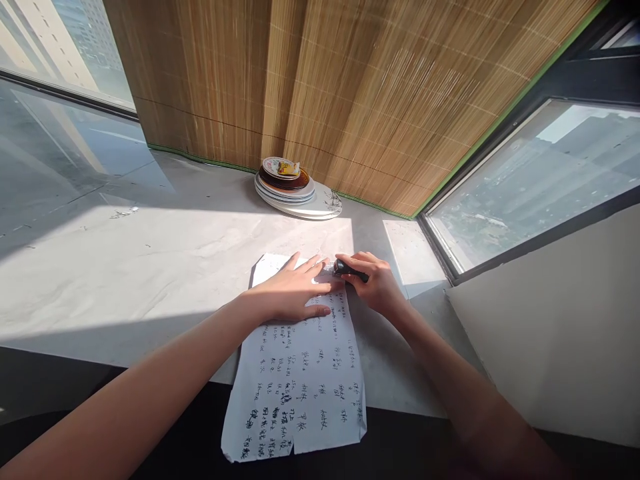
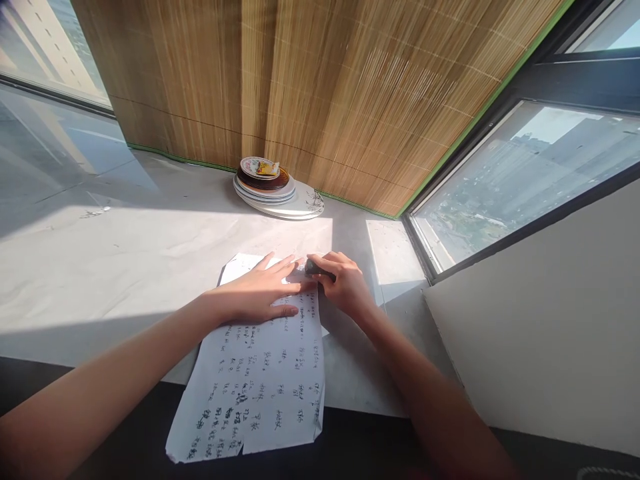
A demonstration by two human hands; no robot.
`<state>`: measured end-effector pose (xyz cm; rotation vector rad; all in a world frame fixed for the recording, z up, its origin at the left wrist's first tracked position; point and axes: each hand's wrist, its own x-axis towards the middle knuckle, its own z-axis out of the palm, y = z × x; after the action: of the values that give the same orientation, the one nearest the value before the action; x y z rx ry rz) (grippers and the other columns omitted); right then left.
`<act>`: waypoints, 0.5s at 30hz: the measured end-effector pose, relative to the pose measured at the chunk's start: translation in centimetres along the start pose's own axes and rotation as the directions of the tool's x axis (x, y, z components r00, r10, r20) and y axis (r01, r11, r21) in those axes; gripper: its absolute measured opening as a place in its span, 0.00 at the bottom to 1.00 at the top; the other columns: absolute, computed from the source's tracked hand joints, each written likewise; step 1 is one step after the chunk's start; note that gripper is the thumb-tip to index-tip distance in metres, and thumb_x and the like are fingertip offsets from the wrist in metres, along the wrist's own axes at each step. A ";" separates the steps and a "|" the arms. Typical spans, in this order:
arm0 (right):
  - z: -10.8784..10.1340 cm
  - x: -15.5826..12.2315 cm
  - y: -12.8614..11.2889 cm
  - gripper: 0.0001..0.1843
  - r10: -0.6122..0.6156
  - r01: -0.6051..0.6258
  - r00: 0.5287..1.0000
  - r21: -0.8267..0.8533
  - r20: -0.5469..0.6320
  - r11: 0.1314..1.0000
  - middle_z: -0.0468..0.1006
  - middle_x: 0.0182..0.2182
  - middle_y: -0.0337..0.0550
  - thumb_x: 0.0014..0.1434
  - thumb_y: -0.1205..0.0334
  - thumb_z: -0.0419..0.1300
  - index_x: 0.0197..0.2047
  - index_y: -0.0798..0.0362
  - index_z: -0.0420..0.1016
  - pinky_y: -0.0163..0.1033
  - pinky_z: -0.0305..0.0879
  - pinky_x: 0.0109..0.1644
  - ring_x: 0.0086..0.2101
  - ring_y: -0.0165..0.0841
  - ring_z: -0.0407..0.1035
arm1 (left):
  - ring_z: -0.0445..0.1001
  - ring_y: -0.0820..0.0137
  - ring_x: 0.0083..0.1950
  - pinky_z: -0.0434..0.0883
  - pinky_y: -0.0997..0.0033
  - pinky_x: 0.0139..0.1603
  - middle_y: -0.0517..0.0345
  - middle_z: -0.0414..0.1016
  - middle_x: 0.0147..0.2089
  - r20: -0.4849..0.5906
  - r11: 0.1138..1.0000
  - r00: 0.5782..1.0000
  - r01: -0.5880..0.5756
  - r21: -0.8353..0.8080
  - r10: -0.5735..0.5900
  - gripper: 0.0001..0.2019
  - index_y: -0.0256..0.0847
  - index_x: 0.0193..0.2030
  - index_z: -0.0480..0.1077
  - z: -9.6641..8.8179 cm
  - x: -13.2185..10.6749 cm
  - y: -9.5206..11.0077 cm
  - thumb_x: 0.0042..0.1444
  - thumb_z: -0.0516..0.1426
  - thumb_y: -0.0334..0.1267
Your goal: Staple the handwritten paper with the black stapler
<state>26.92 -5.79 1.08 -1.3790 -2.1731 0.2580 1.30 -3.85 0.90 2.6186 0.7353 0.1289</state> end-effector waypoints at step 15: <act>0.1 0.0 0.1 0.22 0.011 -0.011 1.000 -0.016 0.013 1.000 0.81 0.41 0.42 0.67 0.64 0.60 0.60 0.37 0.81 0.49 0.71 0.51 0.45 0.42 0.73 | 0.33 0.49 0.86 0.32 0.32 0.82 0.57 0.45 0.85 0.016 1.000 1.000 -0.001 -0.019 0.002 0.33 0.61 0.78 0.59 0.0 0.0 -0.1 0.71 0.50 0.65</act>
<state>26.93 -5.73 1.02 -1.4017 -2.1839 0.2552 1.22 -3.81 0.87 2.5994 0.7230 0.1143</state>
